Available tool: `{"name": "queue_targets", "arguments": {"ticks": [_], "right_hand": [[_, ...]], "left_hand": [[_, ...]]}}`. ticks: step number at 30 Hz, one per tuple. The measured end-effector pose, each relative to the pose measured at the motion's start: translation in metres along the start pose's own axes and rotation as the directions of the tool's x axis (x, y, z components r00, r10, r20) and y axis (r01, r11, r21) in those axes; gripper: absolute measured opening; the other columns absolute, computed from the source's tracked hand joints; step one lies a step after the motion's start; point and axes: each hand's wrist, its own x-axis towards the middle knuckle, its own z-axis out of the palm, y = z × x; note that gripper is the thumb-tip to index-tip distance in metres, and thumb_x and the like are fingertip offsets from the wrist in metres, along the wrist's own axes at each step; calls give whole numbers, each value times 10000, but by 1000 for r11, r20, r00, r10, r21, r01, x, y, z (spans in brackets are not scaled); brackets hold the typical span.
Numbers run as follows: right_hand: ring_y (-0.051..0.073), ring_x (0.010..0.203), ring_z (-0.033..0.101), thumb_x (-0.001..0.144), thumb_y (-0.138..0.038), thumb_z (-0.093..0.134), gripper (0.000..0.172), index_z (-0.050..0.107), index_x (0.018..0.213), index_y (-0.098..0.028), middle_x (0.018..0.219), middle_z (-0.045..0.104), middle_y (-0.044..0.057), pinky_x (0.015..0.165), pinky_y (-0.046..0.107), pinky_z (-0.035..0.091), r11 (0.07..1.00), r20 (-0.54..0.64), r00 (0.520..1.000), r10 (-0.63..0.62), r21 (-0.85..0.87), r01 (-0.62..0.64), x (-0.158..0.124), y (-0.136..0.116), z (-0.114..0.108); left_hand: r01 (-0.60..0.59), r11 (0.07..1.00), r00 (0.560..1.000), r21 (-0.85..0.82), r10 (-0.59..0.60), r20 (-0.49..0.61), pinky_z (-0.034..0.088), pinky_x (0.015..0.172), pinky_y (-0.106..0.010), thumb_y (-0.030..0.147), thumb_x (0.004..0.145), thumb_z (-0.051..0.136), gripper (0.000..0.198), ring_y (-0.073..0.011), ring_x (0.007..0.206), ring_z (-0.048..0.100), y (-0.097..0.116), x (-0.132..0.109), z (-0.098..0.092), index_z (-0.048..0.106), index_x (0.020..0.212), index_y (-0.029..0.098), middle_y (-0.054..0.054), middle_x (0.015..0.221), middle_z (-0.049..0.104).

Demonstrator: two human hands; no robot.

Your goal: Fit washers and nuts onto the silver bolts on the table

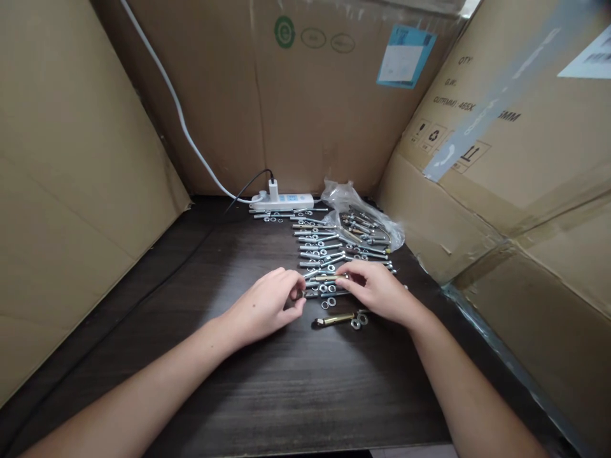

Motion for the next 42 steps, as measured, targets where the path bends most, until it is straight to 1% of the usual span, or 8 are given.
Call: {"name": "queue_targets", "arguments": {"ticks": [7,16,21,24,26,29,33,42], "right_hand": [[162,680,580,864,-328,550,177,667,865,-195,755,669,26,596,260,426,996,70,996,-46,75,41,-1,-12,13],[199,796,631,872,-351,525,217,666,931,-197,872,700,42,697,298,485,981,-13,1000,24,195,-20,0,-11,11],[195,824,610,878,-355,509,229,662,943,-197,912,687,43,716,295,466,960,29,1000,1,280,-9,0,-16,11],[164,741,566,887,-363,489,219,629,924,-198,825,637,21,660,269,439,942,37,999,20,335,-32,0,-17,13],[129,628,493,895,-377,467,210,583,889,-202,711,549,-11,579,243,397,911,46,997,59,406,-72,-1,-18,16],[102,510,351,902,-384,424,196,491,838,-211,601,372,-53,469,219,296,798,122,985,118,578,-167,-2,-20,22],[95,500,269,901,-343,388,188,415,773,-208,595,292,-60,452,219,230,695,176,976,131,685,-217,-3,-21,29],[115,570,295,933,-395,345,357,331,634,-201,606,316,-33,528,256,253,898,-16,998,54,438,-41,-4,-22,31]], "left_hand": [[-6,999,998,-31,4,-69,444,721,-299,226,831,532,117,-162,785,534,-3,0,-1,515,940,189,-5,828,586],[17,997,995,-71,-24,-100,459,746,-304,215,872,489,100,-165,827,550,-3,-1,-4,513,965,190,-18,891,601],[-19,993,993,-119,5,-115,456,757,-296,214,889,472,101,-155,825,543,-1,-2,-5,506,980,187,-20,906,590],[-35,989,991,-144,15,-136,455,761,-294,209,896,460,109,-153,829,540,0,-2,-5,502,994,185,-26,914,580],[-40,986,988,-163,15,-152,456,760,-290,207,899,453,114,-150,826,540,0,-3,-5,498,1001,184,-28,913,574],[-62,981,985,-182,31,-170,457,759,-286,202,899,453,120,-145,817,534,1,-4,-3,493,1010,183,-28,916,569],[-80,978,976,-194,37,-214,458,753,-280,194,894,461,116,-138,799,524,2,-5,-2,488,1006,181,-27,904,561],[-113,974,973,-195,69,-221,454,773,-290,197,905,452,126,-150,826,520,4,-5,-5,487,1026,182,-36,911,556]]}}
